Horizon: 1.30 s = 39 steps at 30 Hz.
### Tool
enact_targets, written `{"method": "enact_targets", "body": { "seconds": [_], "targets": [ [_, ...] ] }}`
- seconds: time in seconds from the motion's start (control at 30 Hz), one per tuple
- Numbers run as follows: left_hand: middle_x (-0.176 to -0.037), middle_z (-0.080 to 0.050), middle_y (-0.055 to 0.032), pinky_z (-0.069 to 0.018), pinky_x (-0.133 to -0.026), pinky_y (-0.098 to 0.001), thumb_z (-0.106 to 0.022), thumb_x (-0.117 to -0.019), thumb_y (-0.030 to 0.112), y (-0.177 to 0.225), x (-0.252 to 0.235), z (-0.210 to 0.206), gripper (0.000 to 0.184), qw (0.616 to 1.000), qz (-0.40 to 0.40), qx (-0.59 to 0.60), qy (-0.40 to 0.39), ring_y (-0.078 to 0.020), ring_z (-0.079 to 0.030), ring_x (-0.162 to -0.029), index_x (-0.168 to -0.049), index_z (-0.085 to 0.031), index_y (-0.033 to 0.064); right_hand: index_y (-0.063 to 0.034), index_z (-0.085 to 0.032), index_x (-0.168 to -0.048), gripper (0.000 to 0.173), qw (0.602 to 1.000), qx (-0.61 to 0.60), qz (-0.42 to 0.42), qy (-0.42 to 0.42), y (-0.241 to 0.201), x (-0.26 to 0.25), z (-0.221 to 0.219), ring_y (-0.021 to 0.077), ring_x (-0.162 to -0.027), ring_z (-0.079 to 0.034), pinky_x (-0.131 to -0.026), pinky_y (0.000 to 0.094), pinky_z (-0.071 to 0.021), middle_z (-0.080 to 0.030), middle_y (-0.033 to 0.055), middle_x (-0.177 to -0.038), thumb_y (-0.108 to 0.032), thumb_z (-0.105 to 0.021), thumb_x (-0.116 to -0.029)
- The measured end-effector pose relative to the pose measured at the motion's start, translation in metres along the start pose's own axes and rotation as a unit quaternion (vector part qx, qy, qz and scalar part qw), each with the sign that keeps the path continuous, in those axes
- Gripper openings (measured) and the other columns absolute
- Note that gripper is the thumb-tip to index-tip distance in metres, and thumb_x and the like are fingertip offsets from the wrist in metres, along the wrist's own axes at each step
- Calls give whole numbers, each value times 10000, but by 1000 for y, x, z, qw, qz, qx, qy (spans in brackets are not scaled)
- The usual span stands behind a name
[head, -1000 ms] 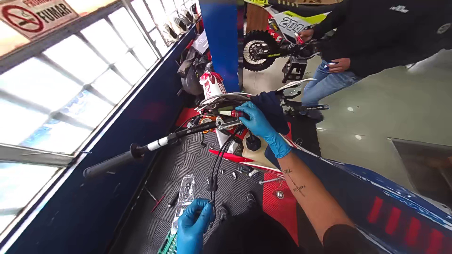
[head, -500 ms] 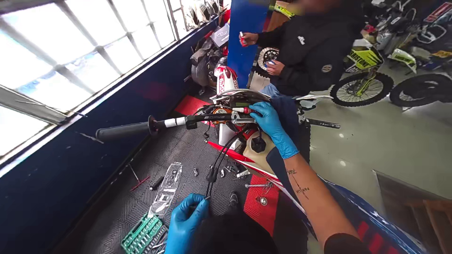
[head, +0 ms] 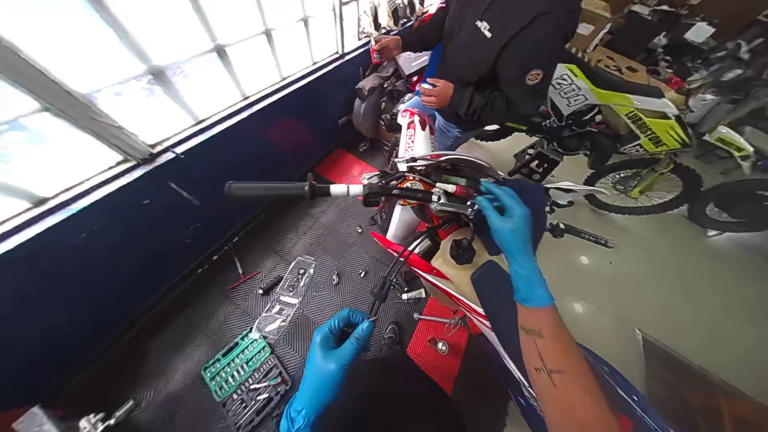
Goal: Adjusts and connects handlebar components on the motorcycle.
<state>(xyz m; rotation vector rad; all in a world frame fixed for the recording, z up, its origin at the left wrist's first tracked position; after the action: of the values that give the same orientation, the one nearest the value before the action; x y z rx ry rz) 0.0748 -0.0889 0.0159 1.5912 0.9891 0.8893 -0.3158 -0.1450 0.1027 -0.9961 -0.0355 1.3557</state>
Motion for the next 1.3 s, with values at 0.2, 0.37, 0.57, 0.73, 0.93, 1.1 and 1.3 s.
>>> {"method": "enact_targets", "body": {
  "seconds": [0.2,0.37,0.57,0.73,0.93,1.1,1.3],
  "targets": [
    [-677,-625,3,-445,-503,-164,-664,-984,202,27,-20,17,131,970,-20,237,-40,-16,-528,-540,-956,-740,99,-1,-701,-1221,287,978,-183,-96,-45,-46,122,-41,155,-1040,-708,-922,326,-601,-729,90,-1167,-153,-655,-981],
    [-688,-619,-2,-430,-509,-163,-651,-1002,206,31,-28,27,150,945,-38,319,-58,-19,-524,-553,-968,-730,83,10,-737,-1157,241,928,-292,-221,-71,-64,205,-100,195,-990,-727,-889,321,-612,-753,113,-1110,-63,-680,-935],
    [-686,-602,20,-418,-495,-159,-618,-1023,248,17,-32,36,189,911,20,405,-69,-15,-515,-535,-933,-701,104,-14,-755,-1130,214,927,-297,-209,-98,-104,202,-121,177,-981,-723,-885,292,-603,-755,99,-1104,-81,-685,-939],
    [-695,-613,11,-431,-498,-158,-569,-1051,265,16,-33,44,244,896,49,433,-85,-21,-531,-539,-926,-688,92,-37,-768,-1119,203,927,-314,-180,-99,-146,187,-131,172,-1014,-718,-905,287,-603,-751,88,-1118,-93,-701,-936],
    [-672,-593,22,-417,-488,-155,-535,-1065,267,16,-34,56,278,883,66,453,-99,-19,-520,-527,-885,-662,99,-82,-777,-1120,195,929,-317,-148,-124,-180,180,-146,168,-1032,-709,-921,293,-594,-752,62,-1110,-137,-709,-946],
    [-723,-638,-10,-422,-488,-156,-592,-1037,190,21,-35,76,166,943,7,326,-64,-23,-529,-547,-970,-691,75,-70,-774,-1112,187,928,-320,-141,-130,-195,176,-154,170,-1024,-710,-913,291,-600,-749,67,-1105,-119,-711,-942],
    [-889,-712,-28,-581,-672,-204,-659,-982,84,56,-27,101,102,980,-201,3,-10,-44,-663,-742,-1011,-694,-7,-73,-774,-1120,192,924,-328,-140,-139,-207,171,-160,191,-1049,-705,-937,315,-594,-745,78,-1119,-115,-710,-944]
  ]
}}
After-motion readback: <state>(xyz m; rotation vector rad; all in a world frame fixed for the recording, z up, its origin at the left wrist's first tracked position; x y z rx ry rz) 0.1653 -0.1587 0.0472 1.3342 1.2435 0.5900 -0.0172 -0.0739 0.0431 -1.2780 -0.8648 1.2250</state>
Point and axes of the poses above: each hand's wrist, its own x-axis away from the middle knuckle, its own z-axis out of the back of the hand, y = z × x, the point moved 8 cm from there along -x, towards the middle knuckle
